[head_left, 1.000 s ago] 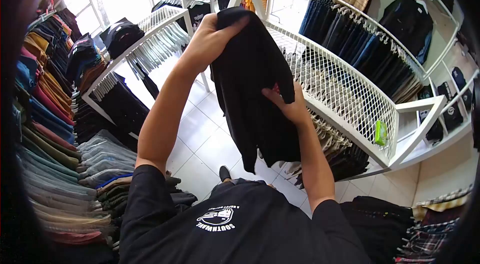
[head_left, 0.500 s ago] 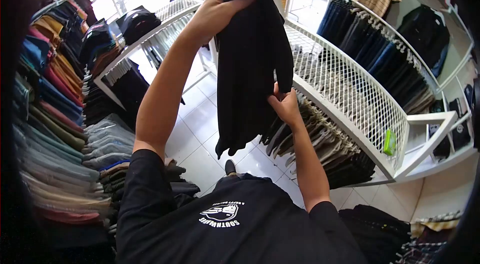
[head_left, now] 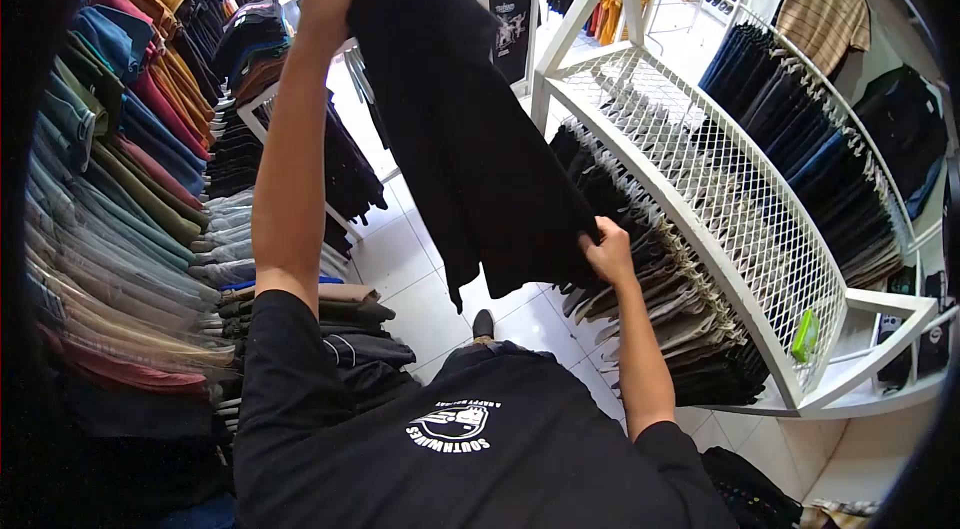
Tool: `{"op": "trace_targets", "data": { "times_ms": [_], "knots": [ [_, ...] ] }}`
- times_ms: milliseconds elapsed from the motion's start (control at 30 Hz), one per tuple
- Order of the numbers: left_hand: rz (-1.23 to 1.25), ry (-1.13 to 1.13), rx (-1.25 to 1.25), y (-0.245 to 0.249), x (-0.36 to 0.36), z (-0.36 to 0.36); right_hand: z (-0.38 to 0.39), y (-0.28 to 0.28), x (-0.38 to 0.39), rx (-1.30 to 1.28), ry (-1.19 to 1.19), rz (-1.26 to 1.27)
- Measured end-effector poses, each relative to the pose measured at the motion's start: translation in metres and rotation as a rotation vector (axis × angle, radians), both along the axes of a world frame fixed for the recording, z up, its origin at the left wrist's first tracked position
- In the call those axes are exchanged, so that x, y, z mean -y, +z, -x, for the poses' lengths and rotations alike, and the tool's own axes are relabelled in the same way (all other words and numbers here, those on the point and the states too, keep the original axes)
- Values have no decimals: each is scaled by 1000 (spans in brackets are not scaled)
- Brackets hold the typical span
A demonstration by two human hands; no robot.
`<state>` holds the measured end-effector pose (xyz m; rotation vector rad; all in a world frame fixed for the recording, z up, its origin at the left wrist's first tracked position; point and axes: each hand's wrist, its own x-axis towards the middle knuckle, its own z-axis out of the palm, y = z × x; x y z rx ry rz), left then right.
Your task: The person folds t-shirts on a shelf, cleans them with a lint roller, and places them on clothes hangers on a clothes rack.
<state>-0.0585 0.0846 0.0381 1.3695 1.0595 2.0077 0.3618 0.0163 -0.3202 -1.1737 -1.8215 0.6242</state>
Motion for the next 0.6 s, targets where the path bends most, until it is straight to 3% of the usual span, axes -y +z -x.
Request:
{"op": "trace_targets", "data": {
  "times_ms": [67,200,333,400,433,500,567,600],
  "knots": [
    [-18,15,33,2,24,-6,-14,-18,-9,-175,-104,98],
    [-30,72,118,-2,19,33,-27,2,-17,-422,-64,198],
    [-31,92,196,-1,28,50,-56,14,-17,-121,2,240],
    [-59,70,211,-4,26,63,-66,15,-17,171,-55,250],
    [-55,66,216,-6,24,73,-66,12,-18,176,-59,253],
    [-65,-69,164,-11,16,93,-62,5,-26,-224,-38,555],
    [-40,-14,204,-16,3,95,-14,26,-29,-245,-39,392],
    [27,116,-21,-19,-5,91,15,23,-38,-262,-2,260]
  ]
}}
